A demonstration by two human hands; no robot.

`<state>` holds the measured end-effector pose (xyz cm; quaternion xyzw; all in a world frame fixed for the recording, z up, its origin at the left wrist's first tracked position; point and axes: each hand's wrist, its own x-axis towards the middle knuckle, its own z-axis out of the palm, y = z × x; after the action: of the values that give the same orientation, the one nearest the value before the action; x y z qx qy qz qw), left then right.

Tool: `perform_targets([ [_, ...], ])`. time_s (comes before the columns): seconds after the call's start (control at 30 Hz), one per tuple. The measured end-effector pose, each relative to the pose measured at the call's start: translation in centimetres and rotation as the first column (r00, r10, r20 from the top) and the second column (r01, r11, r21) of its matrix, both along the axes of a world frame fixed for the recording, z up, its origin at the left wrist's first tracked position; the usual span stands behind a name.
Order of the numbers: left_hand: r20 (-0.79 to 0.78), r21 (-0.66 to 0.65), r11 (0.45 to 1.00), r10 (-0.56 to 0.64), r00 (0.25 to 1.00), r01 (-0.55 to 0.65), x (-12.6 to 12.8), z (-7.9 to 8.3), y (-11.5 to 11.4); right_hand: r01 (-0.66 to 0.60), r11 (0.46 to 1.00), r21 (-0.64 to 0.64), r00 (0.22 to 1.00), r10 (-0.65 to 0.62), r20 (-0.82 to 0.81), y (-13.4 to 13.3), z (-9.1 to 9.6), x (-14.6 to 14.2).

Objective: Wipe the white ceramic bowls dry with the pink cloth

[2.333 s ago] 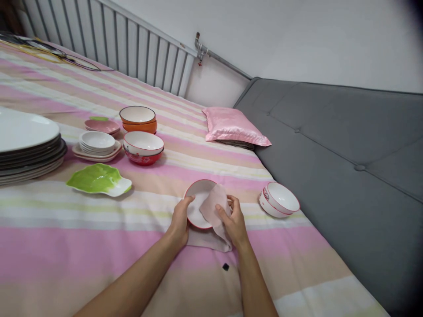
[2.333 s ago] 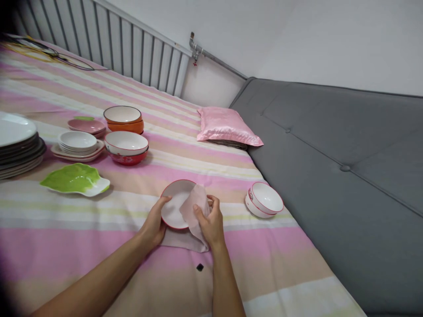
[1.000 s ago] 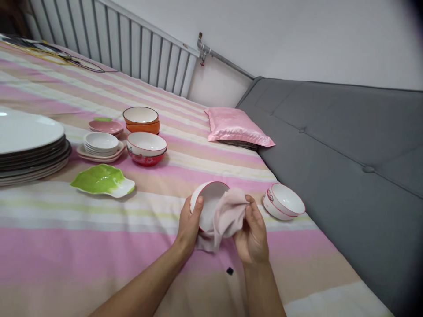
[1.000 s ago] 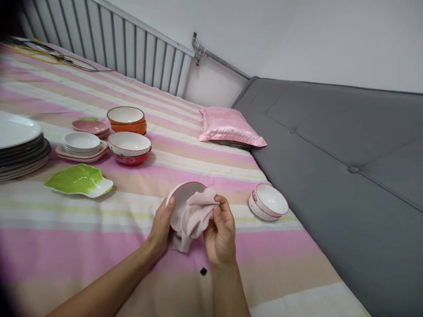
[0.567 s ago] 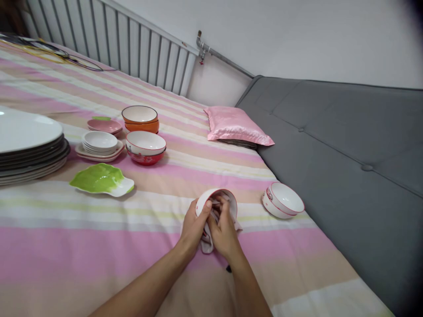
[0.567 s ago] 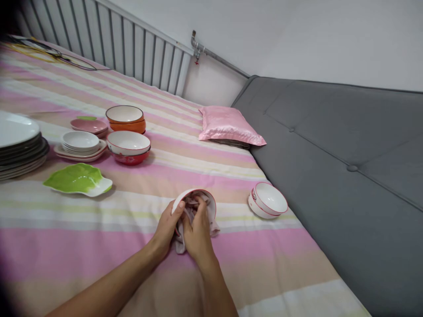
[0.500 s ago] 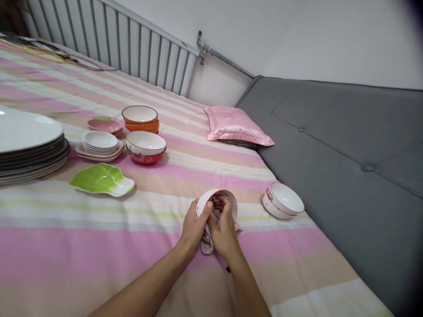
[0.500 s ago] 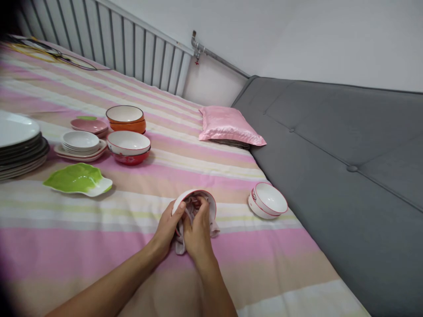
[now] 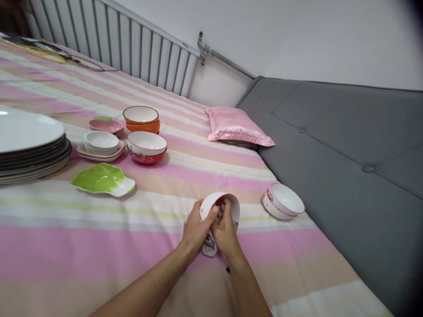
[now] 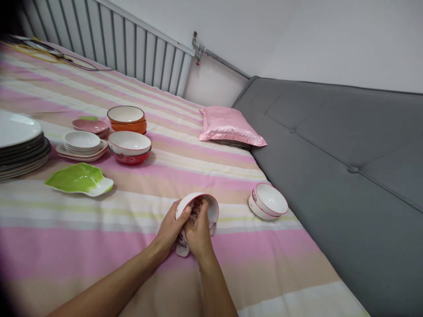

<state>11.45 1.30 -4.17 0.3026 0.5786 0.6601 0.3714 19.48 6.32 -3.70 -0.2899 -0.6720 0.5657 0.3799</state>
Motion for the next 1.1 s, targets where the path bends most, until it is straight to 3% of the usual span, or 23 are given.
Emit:
perform_targets([
  [0.2, 0.011, -0.003, 1.000, 0.009, 1.000, -0.009, -0.1, -0.1, 0.0, -0.210, 0.964, 0.163, 0.971, 0.186, 0.148, 0.1, 1.3, 0.8],
  [0.47, 0.085, 0.018, 1.000, 0.008, 0.996, -0.010, -0.1, -0.2, 0.1, -0.401, 0.875, 0.273, 0.870, 0.270, 0.412, 0.6, 2.6, 1.9],
  [0.57, 0.118, 0.036, 0.999, 0.016, 0.993, -0.021, -0.1, -0.1, 0.2, -0.410, 0.842, 0.351, 0.840, 0.199, 0.505, 0.5, 2.9, 2.2],
  [0.8, 0.144, 0.044, 0.999, 0.021, 0.989, -0.028, -0.1, -0.1, 0.3, -0.358, 0.799, 0.483, 0.713, -0.100, 0.694, 0.0, 2.8, 2.5],
  [0.97, 0.198, 0.077, 0.996, 0.018, 0.980, -0.034, -0.2, -0.1, 0.3, -0.318, 0.664, 0.677, 0.698, -0.319, 0.641, 0.5, 2.3, 2.0],
  [1.1, 0.153, 0.081, 0.996, 0.034, 0.988, -0.047, -0.3, -0.3, 0.4, -0.297, 0.573, 0.764, 0.734, -0.374, 0.566, 0.9, 2.0, 1.7],
])
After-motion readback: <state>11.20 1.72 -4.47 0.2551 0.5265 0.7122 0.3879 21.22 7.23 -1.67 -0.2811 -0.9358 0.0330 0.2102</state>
